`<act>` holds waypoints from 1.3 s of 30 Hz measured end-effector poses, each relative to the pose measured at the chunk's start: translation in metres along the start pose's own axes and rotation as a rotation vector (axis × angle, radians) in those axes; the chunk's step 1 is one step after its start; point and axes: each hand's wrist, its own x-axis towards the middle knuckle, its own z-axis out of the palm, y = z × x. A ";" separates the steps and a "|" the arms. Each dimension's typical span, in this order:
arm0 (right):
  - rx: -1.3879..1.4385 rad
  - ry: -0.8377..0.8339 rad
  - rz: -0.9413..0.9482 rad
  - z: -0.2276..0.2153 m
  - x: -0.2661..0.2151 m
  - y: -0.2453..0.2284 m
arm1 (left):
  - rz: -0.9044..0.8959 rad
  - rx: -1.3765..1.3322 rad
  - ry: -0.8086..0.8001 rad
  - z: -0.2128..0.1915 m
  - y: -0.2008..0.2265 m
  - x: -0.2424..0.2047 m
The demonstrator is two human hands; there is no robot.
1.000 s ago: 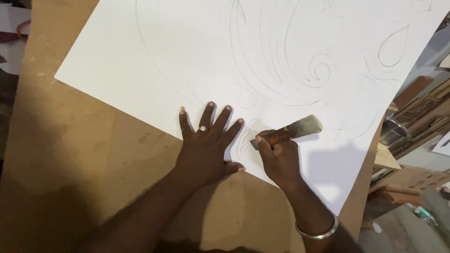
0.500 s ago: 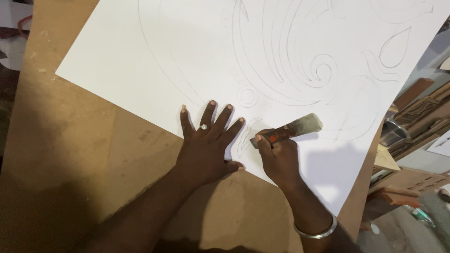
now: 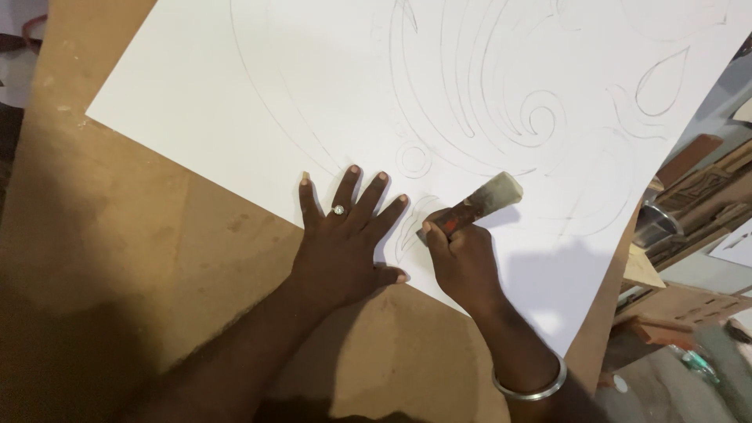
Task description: Using a putty knife to scrape or trace a decorative floral design onto a large white sheet as part of a stencil or pattern preparation.
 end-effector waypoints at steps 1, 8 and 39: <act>0.003 -0.005 -0.026 0.000 0.000 0.001 | 0.000 0.002 0.004 -0.001 0.000 0.000; 0.010 -0.081 -0.022 -0.004 0.000 0.005 | -0.005 0.017 0.012 -0.001 0.001 0.000; 0.067 0.183 0.131 0.004 -0.007 0.012 | 0.023 0.020 0.048 -0.001 0.000 0.001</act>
